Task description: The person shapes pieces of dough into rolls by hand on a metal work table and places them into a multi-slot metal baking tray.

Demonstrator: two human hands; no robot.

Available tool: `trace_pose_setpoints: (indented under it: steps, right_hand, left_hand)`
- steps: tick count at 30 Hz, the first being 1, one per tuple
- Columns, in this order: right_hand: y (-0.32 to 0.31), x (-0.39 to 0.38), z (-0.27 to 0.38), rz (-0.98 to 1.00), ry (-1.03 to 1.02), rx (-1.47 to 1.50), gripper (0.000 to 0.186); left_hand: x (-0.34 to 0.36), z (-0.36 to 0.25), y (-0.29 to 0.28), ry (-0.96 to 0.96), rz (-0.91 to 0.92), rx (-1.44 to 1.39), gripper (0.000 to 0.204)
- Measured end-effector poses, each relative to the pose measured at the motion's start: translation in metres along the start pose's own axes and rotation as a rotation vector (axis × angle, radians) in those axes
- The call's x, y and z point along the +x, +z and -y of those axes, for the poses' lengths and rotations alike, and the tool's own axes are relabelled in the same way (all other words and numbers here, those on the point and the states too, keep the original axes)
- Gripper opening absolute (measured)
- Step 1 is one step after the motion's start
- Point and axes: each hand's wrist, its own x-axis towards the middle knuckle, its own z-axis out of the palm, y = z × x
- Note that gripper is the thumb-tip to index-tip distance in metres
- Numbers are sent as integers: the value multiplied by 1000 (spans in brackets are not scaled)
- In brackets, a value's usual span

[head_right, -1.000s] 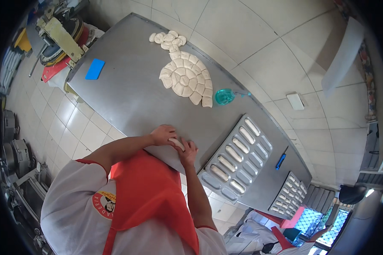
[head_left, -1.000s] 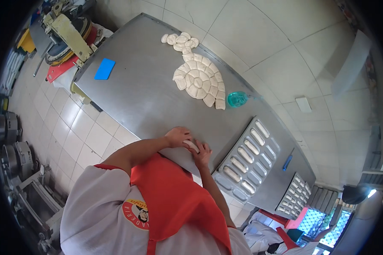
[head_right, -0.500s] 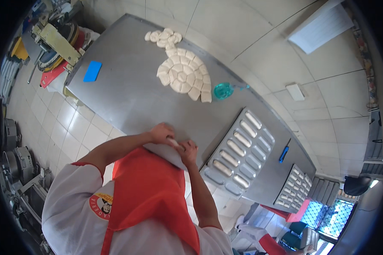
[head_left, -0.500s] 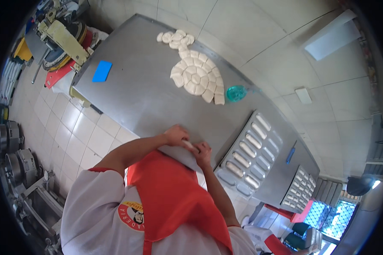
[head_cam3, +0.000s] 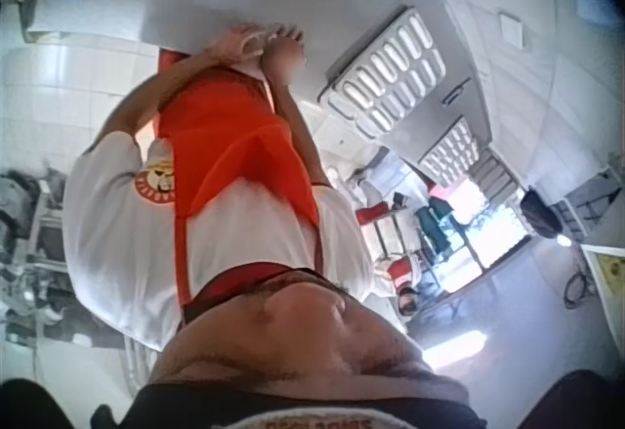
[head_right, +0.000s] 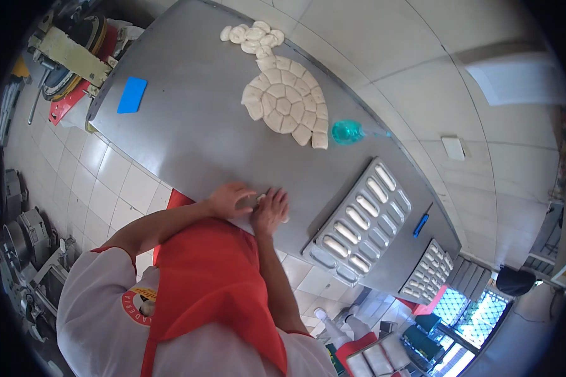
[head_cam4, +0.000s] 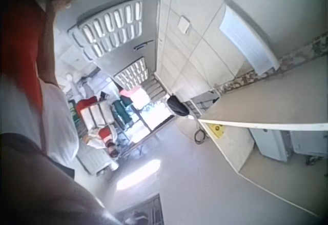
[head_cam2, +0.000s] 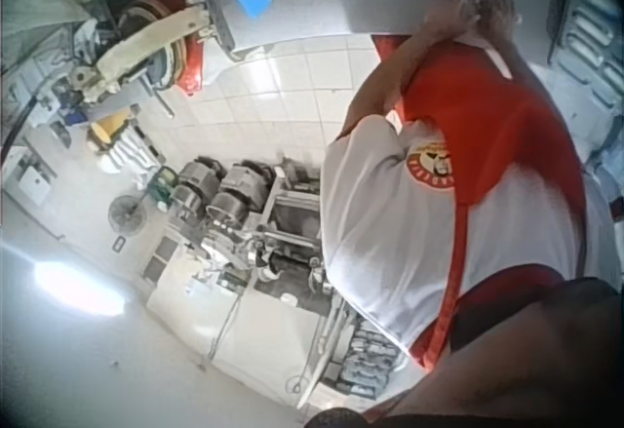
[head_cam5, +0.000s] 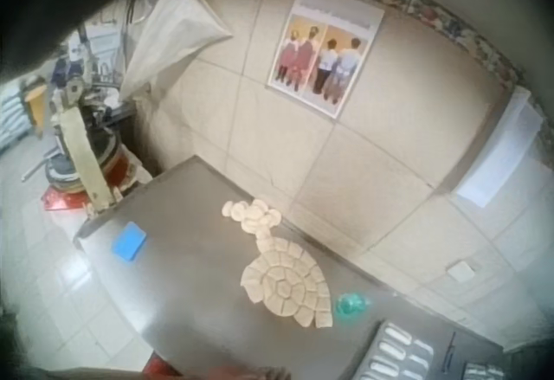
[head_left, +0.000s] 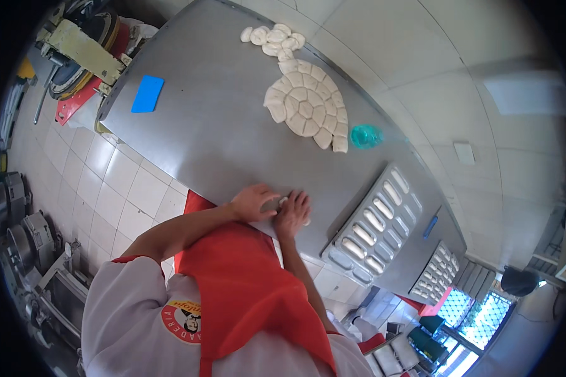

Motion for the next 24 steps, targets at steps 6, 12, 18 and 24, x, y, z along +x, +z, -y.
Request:
trace_pose_setpoints:
  steps: [6,12,18,24]
  right_hand:
    - [-24,111,6,75,276,-155,54]
    - [19,-4,1,37,103,-82,57]
    - [21,-38,-6,82,-1,-419,59]
    - [11,88,-56,111,159,-397,61]
  left_hand:
    - [25,-24,5,296,-78,-153,55]
    - [17,-40,30,404,86,-440,67]
    - [37,-30,64,343,109,-354,76]
    - [146,-18,84,308,-84,-210,74]
